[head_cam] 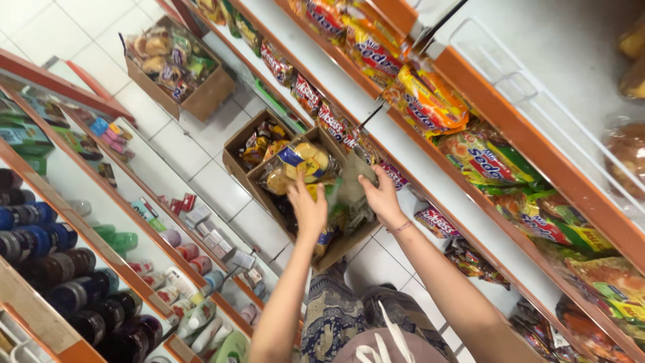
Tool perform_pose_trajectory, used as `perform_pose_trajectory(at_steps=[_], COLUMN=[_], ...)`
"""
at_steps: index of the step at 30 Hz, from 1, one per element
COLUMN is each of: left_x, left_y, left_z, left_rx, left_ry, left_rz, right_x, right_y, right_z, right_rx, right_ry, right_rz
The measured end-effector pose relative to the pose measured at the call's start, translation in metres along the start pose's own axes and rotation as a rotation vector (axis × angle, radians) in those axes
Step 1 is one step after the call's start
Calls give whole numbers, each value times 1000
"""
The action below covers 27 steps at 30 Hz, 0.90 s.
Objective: The person scans packaged bread items with a barcode scanner and places them onto a refrigerated display shelf. The person then sprays the shelf with a cleaning solution and wipes it down with a cloth.
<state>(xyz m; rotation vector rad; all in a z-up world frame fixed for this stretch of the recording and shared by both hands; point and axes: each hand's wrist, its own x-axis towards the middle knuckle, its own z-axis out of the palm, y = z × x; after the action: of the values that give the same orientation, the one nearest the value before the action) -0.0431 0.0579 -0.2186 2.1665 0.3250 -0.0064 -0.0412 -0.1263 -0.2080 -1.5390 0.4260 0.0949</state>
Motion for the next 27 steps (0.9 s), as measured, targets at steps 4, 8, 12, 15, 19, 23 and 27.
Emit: perform_pose_trajectory(at_steps=[4, 8, 12, 15, 19, 23, 27], left_x=[-32, -46, -52, -48, -46, -36, -21], left_y=[42, 85, 131, 166, 212, 268, 354], left_z=[1, -9, -27, -38, -51, -63, -72], left_rx=[-337, -914, -1432, -1473, -1452, -1477, -1481], left_ry=[-173, -344, -444, -458, -493, -526, -493], left_rz=[-117, -288, -452, -402, -398, -283, 54], right_x=[-25, -53, -74, -83, -103, -126, -162], right_y=[-50, -97, -131, -154, -207, -268, -336], right_z=[-5, -9, -8, -10, -40, -90, -142], right_rx=[296, 507, 659, 343, -495, -526, -704], right_ry=[-68, -74, -112, -52, 264, 383, 514], right_rz=[24, 170, 164, -73, -565, -728, -896])
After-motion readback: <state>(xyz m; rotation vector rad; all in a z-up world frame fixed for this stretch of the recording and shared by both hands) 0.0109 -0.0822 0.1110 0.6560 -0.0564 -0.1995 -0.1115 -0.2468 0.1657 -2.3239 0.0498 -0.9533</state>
